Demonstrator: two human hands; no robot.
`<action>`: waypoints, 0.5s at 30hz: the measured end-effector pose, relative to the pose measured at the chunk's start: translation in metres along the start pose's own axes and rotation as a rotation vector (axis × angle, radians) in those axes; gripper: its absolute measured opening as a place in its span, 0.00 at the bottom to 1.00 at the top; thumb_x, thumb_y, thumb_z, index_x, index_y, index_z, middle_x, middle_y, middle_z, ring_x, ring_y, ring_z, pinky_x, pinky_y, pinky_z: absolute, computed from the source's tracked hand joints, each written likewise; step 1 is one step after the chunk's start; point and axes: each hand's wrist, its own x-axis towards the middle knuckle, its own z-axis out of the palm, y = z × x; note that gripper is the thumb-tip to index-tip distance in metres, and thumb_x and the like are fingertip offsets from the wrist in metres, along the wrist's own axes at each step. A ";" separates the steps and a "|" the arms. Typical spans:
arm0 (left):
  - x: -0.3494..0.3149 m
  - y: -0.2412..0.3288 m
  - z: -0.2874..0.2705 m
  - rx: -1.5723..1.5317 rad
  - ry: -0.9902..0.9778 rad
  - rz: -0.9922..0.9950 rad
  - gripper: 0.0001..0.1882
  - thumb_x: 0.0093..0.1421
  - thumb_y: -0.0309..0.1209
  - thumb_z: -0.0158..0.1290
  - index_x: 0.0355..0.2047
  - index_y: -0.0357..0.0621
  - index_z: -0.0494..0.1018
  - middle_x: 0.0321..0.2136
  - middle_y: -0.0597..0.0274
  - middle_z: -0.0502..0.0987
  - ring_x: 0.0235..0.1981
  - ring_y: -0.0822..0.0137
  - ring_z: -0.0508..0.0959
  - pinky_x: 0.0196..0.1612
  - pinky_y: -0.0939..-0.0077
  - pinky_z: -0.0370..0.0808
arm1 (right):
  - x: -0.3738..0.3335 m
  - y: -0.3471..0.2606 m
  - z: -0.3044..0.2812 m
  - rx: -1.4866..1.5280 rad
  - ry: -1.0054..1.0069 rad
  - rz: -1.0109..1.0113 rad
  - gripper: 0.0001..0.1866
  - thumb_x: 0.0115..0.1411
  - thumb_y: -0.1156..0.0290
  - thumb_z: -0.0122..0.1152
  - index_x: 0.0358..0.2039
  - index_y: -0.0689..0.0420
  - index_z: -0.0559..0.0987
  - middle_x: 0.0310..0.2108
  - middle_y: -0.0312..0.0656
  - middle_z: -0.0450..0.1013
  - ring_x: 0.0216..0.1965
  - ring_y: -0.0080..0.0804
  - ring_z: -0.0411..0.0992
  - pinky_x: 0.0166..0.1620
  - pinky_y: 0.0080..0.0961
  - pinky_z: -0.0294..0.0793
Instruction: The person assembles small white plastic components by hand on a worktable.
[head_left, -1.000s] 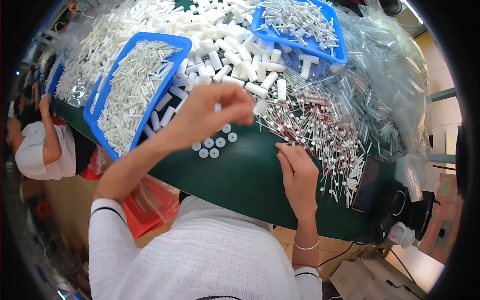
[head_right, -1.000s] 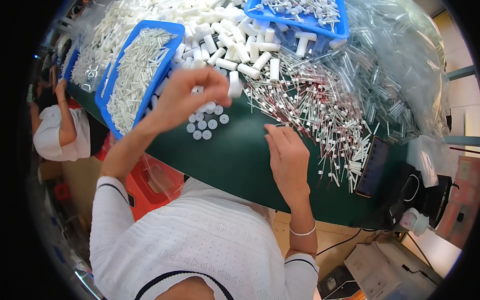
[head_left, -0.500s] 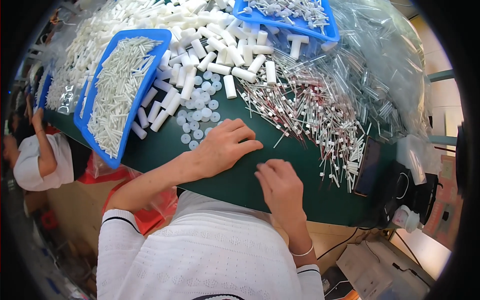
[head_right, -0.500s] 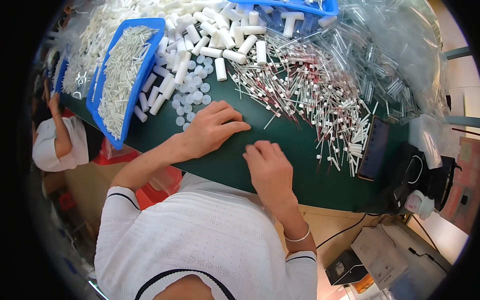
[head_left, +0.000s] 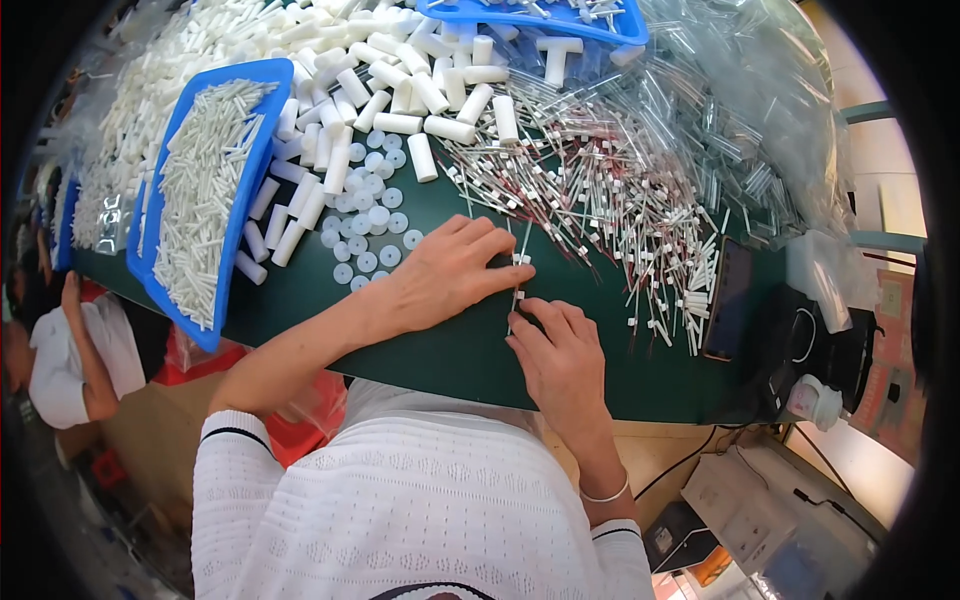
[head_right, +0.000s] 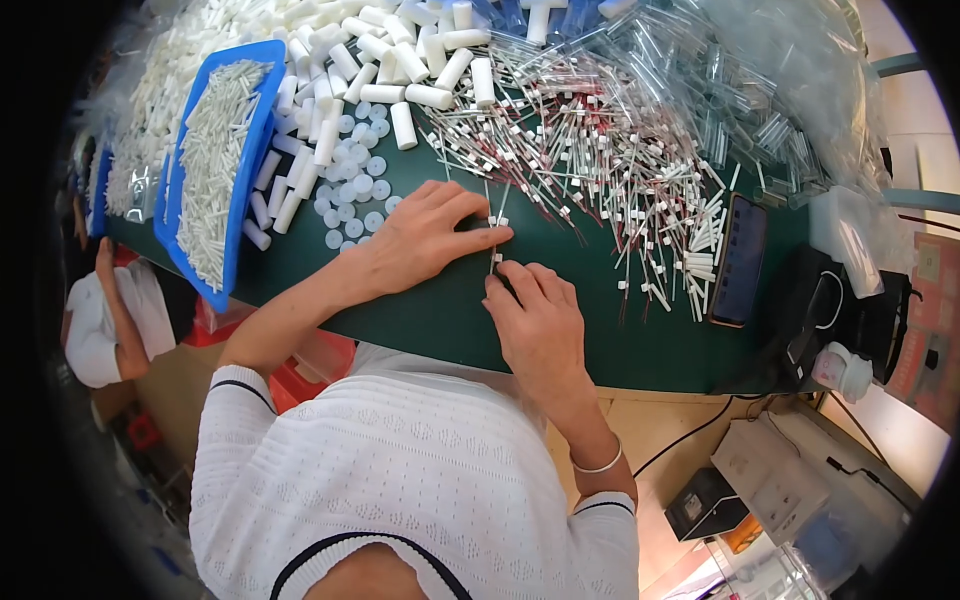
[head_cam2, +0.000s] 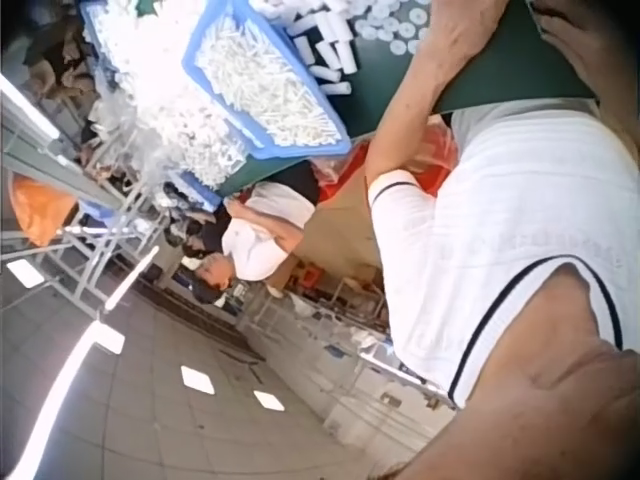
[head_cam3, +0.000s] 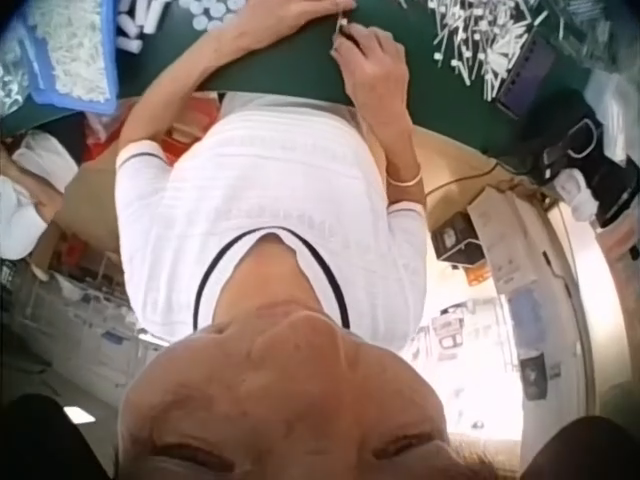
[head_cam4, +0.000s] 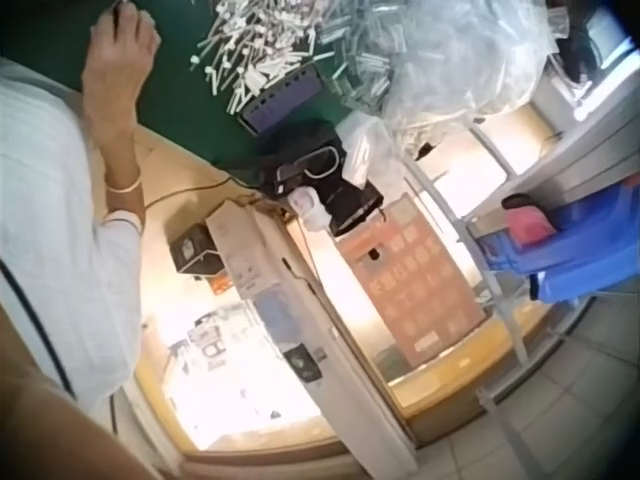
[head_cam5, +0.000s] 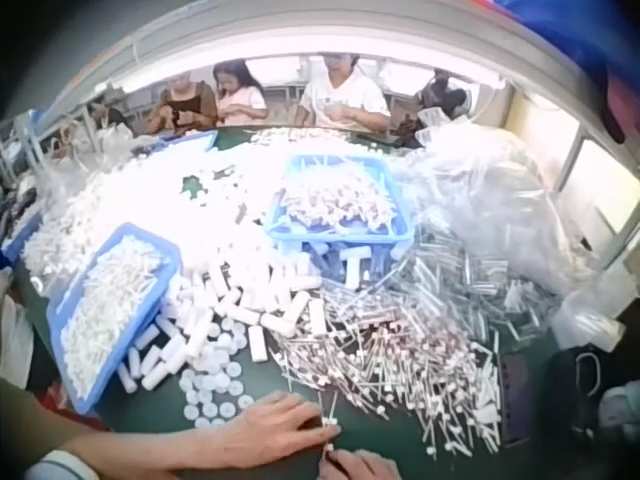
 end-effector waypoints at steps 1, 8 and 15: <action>0.002 -0.002 0.000 0.051 0.032 -0.019 0.19 0.53 0.27 0.53 0.47 0.52 0.76 0.38 0.63 0.71 0.41 0.63 0.72 0.44 0.69 0.68 | -0.001 0.000 -0.002 0.000 -0.004 0.002 0.15 0.50 0.72 0.66 0.39 0.58 0.80 0.42 0.39 0.72 0.44 0.37 0.70 0.45 0.33 0.70; -0.001 0.009 -0.005 0.050 0.038 0.016 0.20 0.51 0.29 0.54 0.46 0.55 0.77 0.42 0.61 0.71 0.43 0.62 0.72 0.46 0.69 0.68 | -0.005 0.001 -0.005 -0.012 0.001 0.043 0.12 0.48 0.74 0.68 0.36 0.56 0.81 0.42 0.39 0.73 0.44 0.37 0.70 0.44 0.32 0.69; -0.007 0.015 0.000 0.111 0.049 0.089 0.09 0.48 0.30 0.54 0.32 0.43 0.74 0.43 0.61 0.70 0.47 0.63 0.70 0.50 0.69 0.67 | -0.003 0.008 -0.004 0.081 0.091 0.118 0.16 0.48 0.71 0.70 0.38 0.58 0.78 0.39 0.39 0.73 0.39 0.38 0.70 0.41 0.31 0.69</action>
